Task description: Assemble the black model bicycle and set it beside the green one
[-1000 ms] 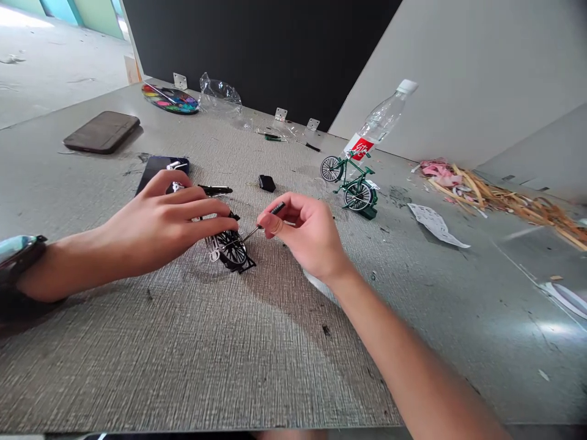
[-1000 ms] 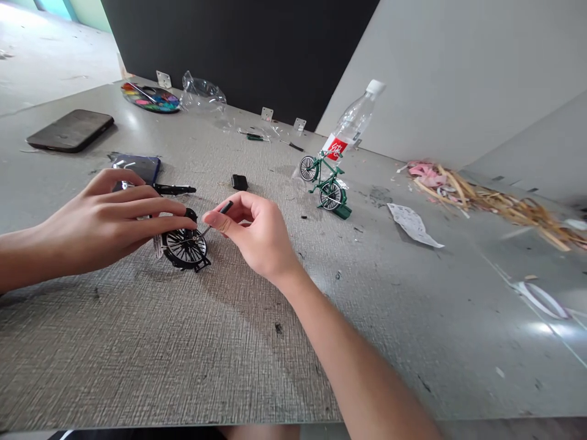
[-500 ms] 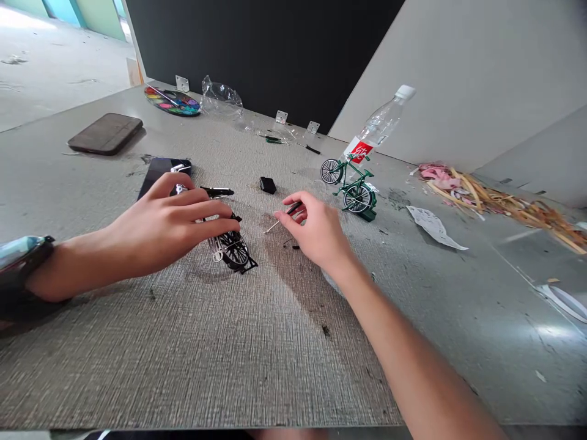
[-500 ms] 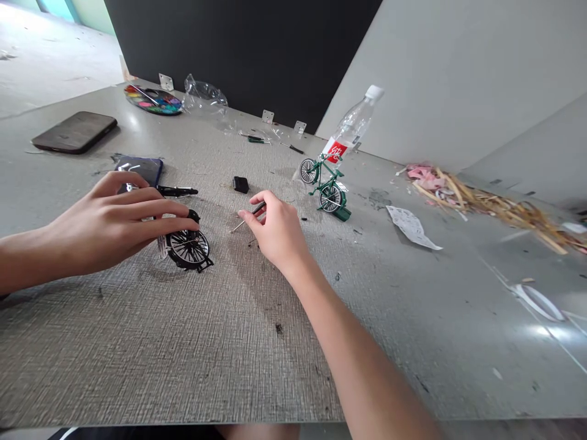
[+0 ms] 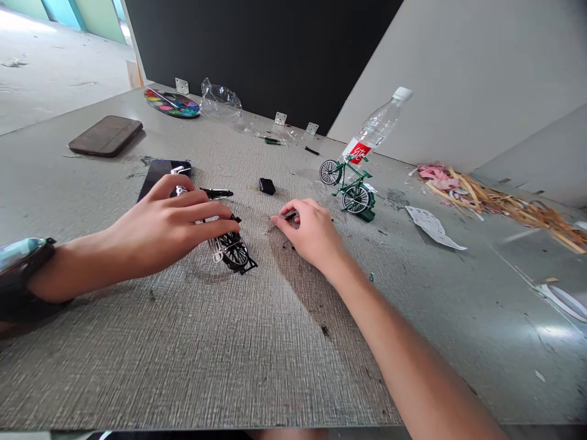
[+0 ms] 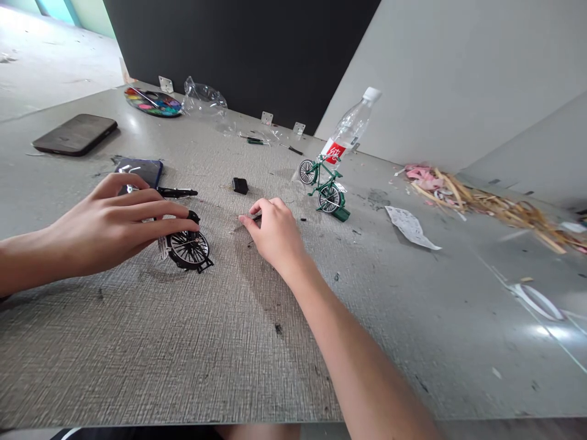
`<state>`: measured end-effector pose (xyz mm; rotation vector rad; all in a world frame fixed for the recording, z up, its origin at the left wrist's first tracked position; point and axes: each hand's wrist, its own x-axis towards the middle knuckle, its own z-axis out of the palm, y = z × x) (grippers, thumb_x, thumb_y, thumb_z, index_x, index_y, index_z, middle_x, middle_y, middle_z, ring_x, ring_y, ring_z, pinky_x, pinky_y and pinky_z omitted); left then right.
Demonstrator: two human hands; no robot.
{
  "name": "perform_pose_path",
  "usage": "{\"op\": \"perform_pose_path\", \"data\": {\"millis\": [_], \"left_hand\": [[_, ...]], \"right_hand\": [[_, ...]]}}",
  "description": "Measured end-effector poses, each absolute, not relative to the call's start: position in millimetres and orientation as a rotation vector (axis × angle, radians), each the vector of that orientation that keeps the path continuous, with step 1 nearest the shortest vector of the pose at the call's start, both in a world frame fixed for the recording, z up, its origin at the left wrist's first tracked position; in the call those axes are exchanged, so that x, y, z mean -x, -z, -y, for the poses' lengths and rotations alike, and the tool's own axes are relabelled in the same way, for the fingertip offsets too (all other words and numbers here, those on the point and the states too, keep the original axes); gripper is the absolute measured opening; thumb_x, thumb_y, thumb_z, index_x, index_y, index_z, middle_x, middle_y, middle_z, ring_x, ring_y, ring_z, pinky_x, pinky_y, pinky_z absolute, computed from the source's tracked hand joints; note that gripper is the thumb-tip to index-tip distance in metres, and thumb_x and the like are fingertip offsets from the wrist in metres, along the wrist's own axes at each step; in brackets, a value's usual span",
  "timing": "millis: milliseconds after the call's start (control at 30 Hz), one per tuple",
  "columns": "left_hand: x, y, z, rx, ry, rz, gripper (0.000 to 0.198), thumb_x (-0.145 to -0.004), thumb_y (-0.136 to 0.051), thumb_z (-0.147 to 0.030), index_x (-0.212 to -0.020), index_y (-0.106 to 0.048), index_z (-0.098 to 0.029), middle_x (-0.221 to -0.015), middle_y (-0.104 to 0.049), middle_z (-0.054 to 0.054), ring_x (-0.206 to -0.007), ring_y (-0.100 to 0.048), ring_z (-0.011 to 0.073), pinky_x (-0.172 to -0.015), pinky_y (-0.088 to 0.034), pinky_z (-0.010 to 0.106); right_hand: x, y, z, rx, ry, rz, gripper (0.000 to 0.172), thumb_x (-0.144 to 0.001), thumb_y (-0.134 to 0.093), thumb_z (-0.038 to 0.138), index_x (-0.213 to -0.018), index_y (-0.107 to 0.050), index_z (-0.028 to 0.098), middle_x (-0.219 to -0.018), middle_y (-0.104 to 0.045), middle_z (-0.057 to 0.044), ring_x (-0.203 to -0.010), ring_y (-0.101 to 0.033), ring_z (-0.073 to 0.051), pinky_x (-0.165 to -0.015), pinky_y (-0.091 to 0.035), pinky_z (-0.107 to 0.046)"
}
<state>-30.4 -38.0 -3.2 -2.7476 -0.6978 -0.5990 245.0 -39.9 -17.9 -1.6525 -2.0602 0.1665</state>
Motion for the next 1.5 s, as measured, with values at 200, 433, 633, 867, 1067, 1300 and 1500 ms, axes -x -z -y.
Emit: {"op": "perform_pose_path", "data": {"millis": [200, 433, 633, 867, 1067, 1300, 1500], "left_hand": [[28.9, 1.3, 37.7, 2.739, 0.609, 0.68, 0.045, -0.096, -0.039, -0.007, -0.122, -0.064, -0.034, -0.114, -0.072, 0.002, -0.091, -0.066, 0.0216, -0.1, -0.036, 0.047], [29.5, 0.5, 38.0, 2.73, 0.607, 0.626, 0.038, -0.098, -0.043, -0.012, -0.126, -0.06, -0.032, -0.114, -0.073, 0.003, -0.095, -0.066, 0.022, -0.1, -0.036, 0.046], [30.7, -0.2, 38.3, 2.624, 0.621, 0.716, 0.043, -0.098, -0.041, -0.012, -0.138, -0.049, -0.026, -0.104, -0.073, 0.006, -0.096, -0.064, 0.0244, -0.097, -0.04, 0.049], [29.9, 0.8, 41.0, 2.605, 0.831, 0.914, 0.048, -0.094, -0.048, -0.018, -0.138, -0.046, -0.037, -0.102, -0.071, 0.006, -0.102, -0.063, 0.0285, -0.101, -0.04, 0.054], [30.9, 1.1, 41.0, 2.523, 0.888, 0.986, 0.043, -0.095, -0.052, -0.024, -0.136, -0.047, -0.038, -0.11, -0.07, 0.005, -0.108, -0.061, 0.0264, -0.107, -0.038, 0.053], [24.1, -2.5, 46.7, 2.355, 1.039, 1.067, 0.057, -0.091, -0.062, -0.041, -0.141, -0.039, -0.027, -0.144, -0.049, 0.007, -0.136, -0.039, 0.0335, -0.111, -0.031, 0.057], [21.1, 3.2, 44.0, 2.346, 1.39, 1.252, 0.053, -0.086, -0.068, -0.04, -0.129, -0.042, -0.023, -0.125, -0.053, 0.005, -0.115, -0.052, 0.0289, -0.094, -0.048, 0.051]], "right_hand": [[-241.2, 13.4, 41.7, 1.585, -0.12, 2.051, 0.013, -0.091, -0.059, 0.032, -0.091, -0.065, 0.02, -0.1, -0.063, -0.007, -0.086, -0.061, -0.02, -0.076, -0.046, -0.034], [-222.9, -8.5, 62.7, 1.072, -0.484, 2.279, 0.032, -0.092, -0.058, 0.048, -0.111, -0.063, 0.023, -0.099, -0.069, -0.001, -0.089, -0.063, -0.016, -0.082, -0.047, -0.03], [-208.5, -1.5, 71.7, 1.057, -0.44, 2.318, 0.061, -0.081, -0.069, 0.055, -0.127, -0.055, 0.018, -0.112, -0.068, -0.008, -0.095, -0.064, -0.021, -0.082, -0.051, -0.033], [-198.8, 3.2, 73.3, 1.158, -0.365, 2.237, 0.03, -0.093, -0.059, 0.036, -0.12, -0.058, 0.023, -0.114, -0.07, -0.005, -0.104, -0.065, -0.021, -0.09, -0.051, -0.035], [-195.5, 3.9, 74.9, 1.185, -0.259, 2.183, 0.027, -0.095, -0.057, 0.031, -0.12, -0.059, 0.022, -0.112, -0.071, -0.006, -0.104, -0.064, -0.021, -0.089, -0.049, -0.036], [-211.4, -0.9, 65.4, 1.298, -0.233, 2.075, 0.026, -0.093, -0.06, 0.035, -0.117, -0.062, 0.024, -0.103, -0.073, -0.003, -0.092, -0.067, -0.02, -0.082, -0.049, -0.033], [-231.7, 1.7, 51.6, 1.408, -0.351, 1.799, 0.035, -0.09, -0.059, 0.049, -0.109, -0.064, 0.019, -0.096, -0.074, -0.007, -0.083, -0.069, -0.021, -0.07, -0.052, -0.032]]}}
